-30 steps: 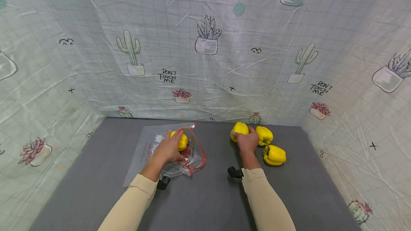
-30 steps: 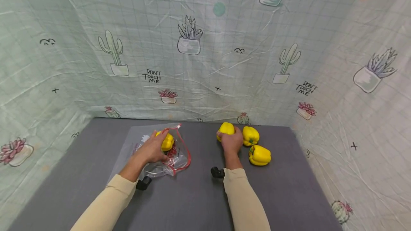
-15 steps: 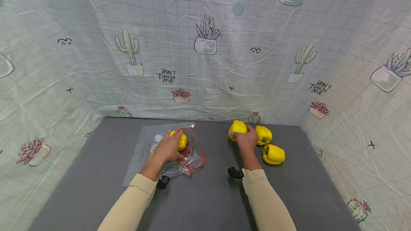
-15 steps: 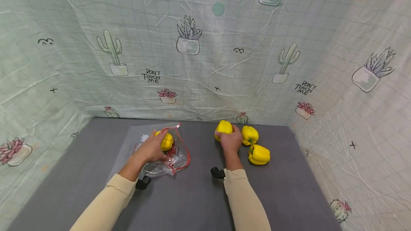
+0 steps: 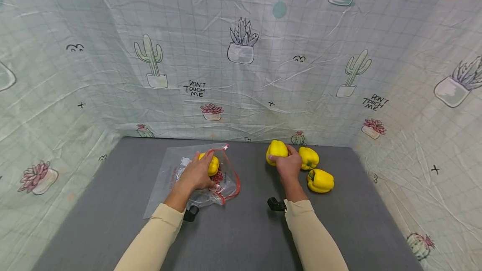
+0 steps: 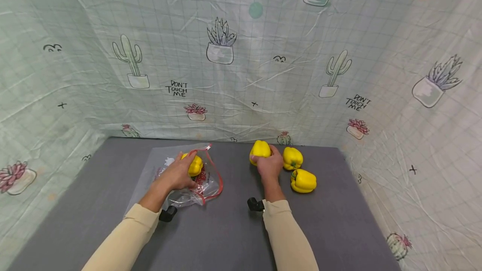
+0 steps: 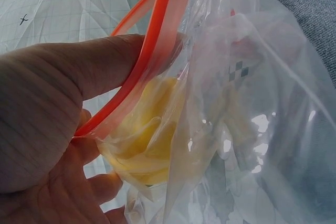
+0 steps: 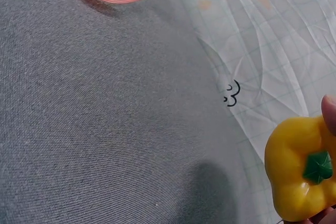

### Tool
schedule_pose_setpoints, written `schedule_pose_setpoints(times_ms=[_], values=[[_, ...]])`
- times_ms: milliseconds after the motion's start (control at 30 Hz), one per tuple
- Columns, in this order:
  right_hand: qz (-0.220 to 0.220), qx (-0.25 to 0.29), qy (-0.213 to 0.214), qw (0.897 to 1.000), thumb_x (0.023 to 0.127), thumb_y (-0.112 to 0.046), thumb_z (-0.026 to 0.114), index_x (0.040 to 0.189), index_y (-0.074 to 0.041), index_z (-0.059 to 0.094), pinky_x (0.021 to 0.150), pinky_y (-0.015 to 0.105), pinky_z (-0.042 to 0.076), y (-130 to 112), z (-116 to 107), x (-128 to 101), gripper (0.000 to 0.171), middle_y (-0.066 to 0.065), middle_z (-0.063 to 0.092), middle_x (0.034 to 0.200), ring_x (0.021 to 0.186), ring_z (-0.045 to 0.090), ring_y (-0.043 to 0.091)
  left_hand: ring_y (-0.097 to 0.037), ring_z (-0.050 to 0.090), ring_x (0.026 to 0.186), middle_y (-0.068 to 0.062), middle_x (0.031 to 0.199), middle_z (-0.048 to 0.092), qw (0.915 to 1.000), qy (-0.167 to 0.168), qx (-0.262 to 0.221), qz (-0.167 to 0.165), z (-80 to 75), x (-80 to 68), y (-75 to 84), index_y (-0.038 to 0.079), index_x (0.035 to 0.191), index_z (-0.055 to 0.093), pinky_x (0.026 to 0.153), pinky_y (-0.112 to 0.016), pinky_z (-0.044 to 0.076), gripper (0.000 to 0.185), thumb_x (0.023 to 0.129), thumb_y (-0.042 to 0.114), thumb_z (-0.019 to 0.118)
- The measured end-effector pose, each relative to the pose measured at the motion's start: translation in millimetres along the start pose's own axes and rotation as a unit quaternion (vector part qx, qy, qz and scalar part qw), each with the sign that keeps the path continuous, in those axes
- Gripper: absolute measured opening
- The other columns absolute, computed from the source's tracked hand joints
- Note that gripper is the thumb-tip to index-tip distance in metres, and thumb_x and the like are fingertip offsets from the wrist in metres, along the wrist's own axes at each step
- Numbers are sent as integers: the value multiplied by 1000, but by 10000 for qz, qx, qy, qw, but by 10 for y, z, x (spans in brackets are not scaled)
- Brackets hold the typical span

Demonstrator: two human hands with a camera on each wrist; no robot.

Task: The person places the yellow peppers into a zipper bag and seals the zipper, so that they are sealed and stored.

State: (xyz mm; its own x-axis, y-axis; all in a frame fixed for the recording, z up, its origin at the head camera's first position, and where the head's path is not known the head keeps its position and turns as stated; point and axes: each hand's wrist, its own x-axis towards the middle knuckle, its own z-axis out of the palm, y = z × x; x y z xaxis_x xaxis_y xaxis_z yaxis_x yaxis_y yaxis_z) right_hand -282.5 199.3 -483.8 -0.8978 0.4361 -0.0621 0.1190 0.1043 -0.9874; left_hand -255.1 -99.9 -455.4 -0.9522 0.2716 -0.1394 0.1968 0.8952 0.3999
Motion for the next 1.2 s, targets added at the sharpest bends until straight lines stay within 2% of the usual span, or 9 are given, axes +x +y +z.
schedule_pose_setpoints(times_ms=[233,833,1200], values=[[-225,-90,-56,9997,78,-1,87,147,-1,55,110,56,50,5,-7,-20,77,22,60,143,123,57,40,-53,16,159,-19,170,31,10000,-7,-3,12,-1,2,1,5,165,25,122,-66,33,114,75,23,93],[-275,-237,-696,9969,78,-4,89,148,-5,55,112,56,49,-7,-48,-90,78,19,60,147,129,57,38,-53,16,159,-18,171,31,10000,-19,-9,17,6,15,-12,5,165,25,120,-68,34,113,76,23,92],[-429,-114,-1120,9927,80,1,87,147,-6,56,113,55,49,0,-48,-117,75,18,61,149,130,59,37,-54,16,158,-18,170,32,10000,-37,35,31,9,11,-19,6,165,26,120,-68,34,112,76,23,92]])
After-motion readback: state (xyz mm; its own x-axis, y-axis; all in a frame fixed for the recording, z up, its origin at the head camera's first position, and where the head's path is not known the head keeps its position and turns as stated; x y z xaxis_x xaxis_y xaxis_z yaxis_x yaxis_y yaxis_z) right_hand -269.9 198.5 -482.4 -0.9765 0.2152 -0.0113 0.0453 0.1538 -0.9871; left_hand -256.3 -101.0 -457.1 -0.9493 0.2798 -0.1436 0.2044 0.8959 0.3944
